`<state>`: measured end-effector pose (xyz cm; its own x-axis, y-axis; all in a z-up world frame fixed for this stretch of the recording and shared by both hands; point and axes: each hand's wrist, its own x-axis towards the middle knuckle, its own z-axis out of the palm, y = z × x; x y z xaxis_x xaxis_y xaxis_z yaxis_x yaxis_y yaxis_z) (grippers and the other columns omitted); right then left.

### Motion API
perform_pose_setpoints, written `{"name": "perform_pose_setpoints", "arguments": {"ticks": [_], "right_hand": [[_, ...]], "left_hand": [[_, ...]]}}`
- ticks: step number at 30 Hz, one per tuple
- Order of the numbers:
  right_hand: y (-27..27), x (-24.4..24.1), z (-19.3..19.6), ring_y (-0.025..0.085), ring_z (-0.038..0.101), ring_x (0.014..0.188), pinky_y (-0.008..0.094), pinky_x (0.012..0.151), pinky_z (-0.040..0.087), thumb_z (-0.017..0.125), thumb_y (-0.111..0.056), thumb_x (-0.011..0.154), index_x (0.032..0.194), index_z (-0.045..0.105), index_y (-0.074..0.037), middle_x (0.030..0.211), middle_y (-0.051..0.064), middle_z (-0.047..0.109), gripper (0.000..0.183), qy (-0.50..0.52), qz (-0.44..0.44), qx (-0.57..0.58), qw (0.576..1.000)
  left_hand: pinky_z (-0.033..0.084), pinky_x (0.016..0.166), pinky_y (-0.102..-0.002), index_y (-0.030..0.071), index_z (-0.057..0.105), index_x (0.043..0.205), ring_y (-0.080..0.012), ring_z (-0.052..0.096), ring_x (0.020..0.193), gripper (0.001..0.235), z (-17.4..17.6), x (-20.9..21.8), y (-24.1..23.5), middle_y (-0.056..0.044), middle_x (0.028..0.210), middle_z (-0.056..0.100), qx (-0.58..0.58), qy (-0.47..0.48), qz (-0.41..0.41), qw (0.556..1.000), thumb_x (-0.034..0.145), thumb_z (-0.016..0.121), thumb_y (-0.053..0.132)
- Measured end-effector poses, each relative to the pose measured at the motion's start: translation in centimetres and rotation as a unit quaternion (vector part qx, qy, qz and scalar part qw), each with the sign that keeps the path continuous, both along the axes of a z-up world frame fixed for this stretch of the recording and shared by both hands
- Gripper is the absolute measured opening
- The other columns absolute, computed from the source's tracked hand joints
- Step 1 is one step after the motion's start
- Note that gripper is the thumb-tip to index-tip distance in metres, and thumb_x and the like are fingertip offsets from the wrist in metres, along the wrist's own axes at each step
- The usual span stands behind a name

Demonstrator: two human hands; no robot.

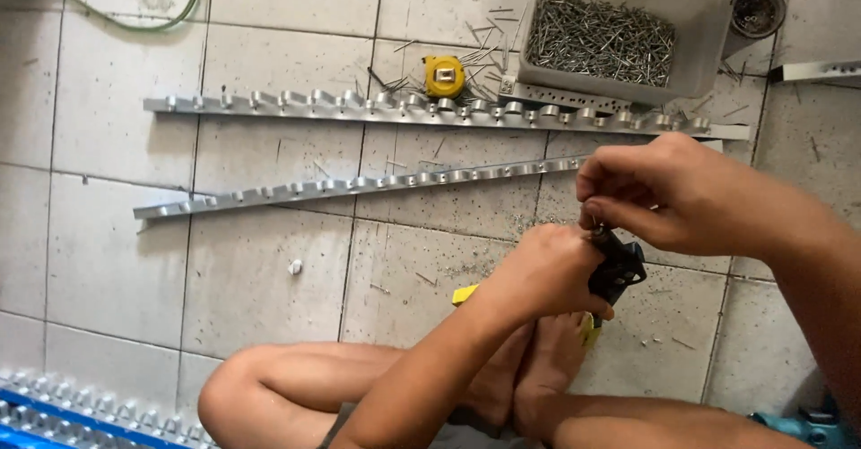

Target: Assembling plastic components onto metal rails using a hand riveter and rivets

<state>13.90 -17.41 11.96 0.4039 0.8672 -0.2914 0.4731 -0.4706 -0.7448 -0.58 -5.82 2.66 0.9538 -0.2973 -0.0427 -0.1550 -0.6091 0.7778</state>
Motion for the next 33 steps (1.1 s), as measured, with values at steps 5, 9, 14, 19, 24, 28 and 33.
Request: {"name": "perform_pose_setpoints", "arguments": {"ticks": [5, 9, 14, 19, 24, 28, 33], "right_hand": [[0.8, -0.8, -0.2, 0.012, 0.074, 0.040, 0.022, 0.037, 0.058, 0.079, -0.012, 0.072, 0.076, 0.076, -0.012, 0.065, 0.000, 0.085, 0.005, -0.023, 0.025, -0.090, 0.995], [0.2, -1.2, 0.3, 0.010, 0.088, 0.095, 0.028, 0.077, 0.078, 0.076, -0.019, 0.078, 0.097, 0.080, -0.021, 0.098, -0.003, 0.088, 0.019, 0.003, -0.008, -0.240, 0.971], [-8.9, -4.6, -13.5, 0.029, 0.064, 0.128, 0.050, 0.104, 0.055, 0.069, -0.054, 0.063, 0.154, 0.037, -0.014, 0.148, 0.011, 0.058, 0.104, 0.287, -0.052, -0.102, 0.951], [-5.7, -11.3, -15.4, 0.031, 0.070, 0.080, 0.044, 0.075, 0.059, 0.093, 0.002, 0.067, 0.136, 0.060, 0.001, 0.091, 0.018, 0.073, 0.077, 0.360, -0.304, -0.142, 0.871], [-4.9, -10.2, -17.3, 0.033, 0.065, 0.056, 0.044, 0.048, 0.050, 0.089, -0.014, 0.074, 0.087, 0.073, 0.003, 0.066, 0.021, 0.072, 0.027, 0.250, -0.252, -0.297, 0.887], [-3.6, -9.8, -16.4, 0.031, 0.067, 0.056, 0.042, 0.052, 0.052, 0.089, -0.017, 0.074, 0.086, 0.070, -0.001, 0.065, 0.018, 0.073, 0.029, 0.234, -0.226, -0.310, 0.893], [-1.6, -9.9, -12.6, 0.027, 0.063, 0.067, 0.037, 0.064, 0.051, 0.071, -0.013, 0.070, 0.104, 0.072, -0.003, 0.080, 0.014, 0.074, 0.035, 0.122, -0.190, -0.334, 0.915]], "left_hand": [[0.054, 0.069, -0.041, 0.004, 0.073, 0.090, -0.0311, 0.069, 0.076, 0.052, -0.5, -0.4, -0.4, -0.012, 0.089, 0.074, 0.007, 0.012, -0.007, 1.000, 0.051, 0.094, 0.031], [0.058, 0.066, -0.028, 0.011, 0.074, 0.083, -0.0163, 0.074, 0.066, 0.055, 0.9, 0.3, 0.7, -0.002, 0.079, 0.078, -0.106, 0.057, 0.045, 0.992, 0.055, 0.078, 0.058], [0.052, 0.050, -0.022, 0.010, 0.065, 0.083, -0.0093, 0.064, 0.056, 0.029, -4.2, 2.7, 0.7, -0.002, 0.074, 0.068, -0.481, -0.045, 0.350, 0.803, 0.086, 0.070, 0.038], [0.043, 0.046, -0.017, 0.022, 0.059, 0.056, -0.0014, 0.052, 0.046, 0.039, -9.0, 2.7, -0.5, 0.008, 0.047, 0.055, -0.526, 0.062, 0.483, 0.697, 0.085, 0.076, 0.042], [0.056, 0.055, -0.029, 0.012, 0.064, 0.069, -0.0140, 0.065, 0.055, 0.042, -14.0, 2.3, -0.5, -0.008, 0.057, 0.064, -0.576, 0.083, 0.513, 0.631, 0.096, 0.071, 0.043], [0.056, 0.054, -0.029, 0.009, 0.064, 0.069, -0.0147, 0.064, 0.053, 0.034, -13.1, 1.7, 0.2, -0.010, 0.057, 0.063, -0.596, 0.086, 0.513, 0.612, 0.092, 0.072, 0.032], [0.057, 0.058, -0.030, 0.005, 0.064, 0.091, -0.0130, 0.062, 0.062, 0.028, -16.5, 1.3, -0.6, -0.004, 0.077, 0.064, -0.743, 0.022, 0.391, 0.543, 0.096, 0.063, 0.033]]}}
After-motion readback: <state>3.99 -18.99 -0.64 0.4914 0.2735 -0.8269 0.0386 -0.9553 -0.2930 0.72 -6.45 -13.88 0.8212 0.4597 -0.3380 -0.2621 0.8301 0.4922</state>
